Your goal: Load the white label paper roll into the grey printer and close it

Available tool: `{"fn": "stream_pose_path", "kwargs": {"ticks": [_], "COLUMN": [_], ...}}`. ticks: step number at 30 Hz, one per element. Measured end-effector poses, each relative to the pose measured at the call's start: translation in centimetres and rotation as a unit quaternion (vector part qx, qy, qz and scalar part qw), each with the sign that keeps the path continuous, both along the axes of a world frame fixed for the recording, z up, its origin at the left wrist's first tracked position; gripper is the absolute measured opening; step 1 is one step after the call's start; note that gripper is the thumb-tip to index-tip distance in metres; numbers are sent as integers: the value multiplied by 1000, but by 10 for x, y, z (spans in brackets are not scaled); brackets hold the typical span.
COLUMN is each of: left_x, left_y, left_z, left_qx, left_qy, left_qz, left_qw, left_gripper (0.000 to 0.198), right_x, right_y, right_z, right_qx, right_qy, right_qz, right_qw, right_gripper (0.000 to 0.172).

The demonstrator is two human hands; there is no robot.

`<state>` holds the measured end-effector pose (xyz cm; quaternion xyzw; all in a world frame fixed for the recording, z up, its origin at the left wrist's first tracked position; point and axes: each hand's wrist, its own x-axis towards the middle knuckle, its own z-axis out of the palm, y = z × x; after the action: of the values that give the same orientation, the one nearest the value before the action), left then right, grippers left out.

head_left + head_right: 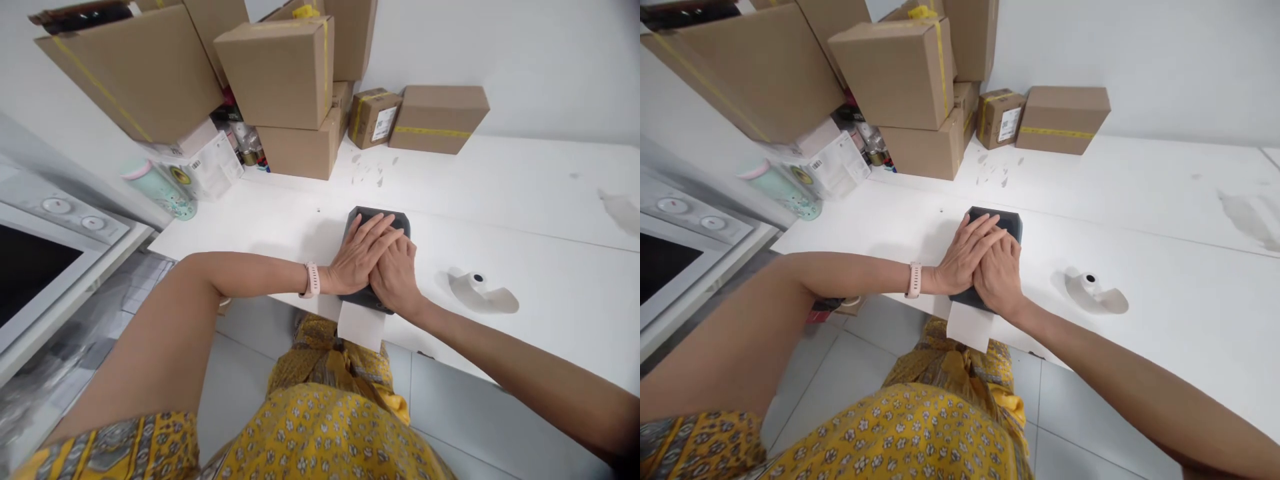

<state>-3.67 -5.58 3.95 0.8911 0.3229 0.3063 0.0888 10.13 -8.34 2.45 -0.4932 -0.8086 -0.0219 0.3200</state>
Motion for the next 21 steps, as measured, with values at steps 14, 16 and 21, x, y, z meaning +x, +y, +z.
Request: {"fn": "stream_pose_path", "kwargs": {"ticks": [14, 16, 21], "left_x": [-2, -5, -16], "left_y": [-15, -46, -138], "left_z": [-9, -25, -71], "left_qx": [16, -13, -287], "left_qy": [-97, -185, -351], "left_qz": [116, 187, 268], "left_qw": [988, 965, 850], "left_gripper": [54, 55, 48], "right_x": [10, 12, 11], "right_y": [-12, -23, -50], "right_z": [-4, -15, -37], "right_qx": [-4, -32, -90], "right_qy": [241, 302, 361], "right_qz": [-51, -72, -70], "right_qw": [969, 950, 925], "right_gripper": [39, 43, 44]}}
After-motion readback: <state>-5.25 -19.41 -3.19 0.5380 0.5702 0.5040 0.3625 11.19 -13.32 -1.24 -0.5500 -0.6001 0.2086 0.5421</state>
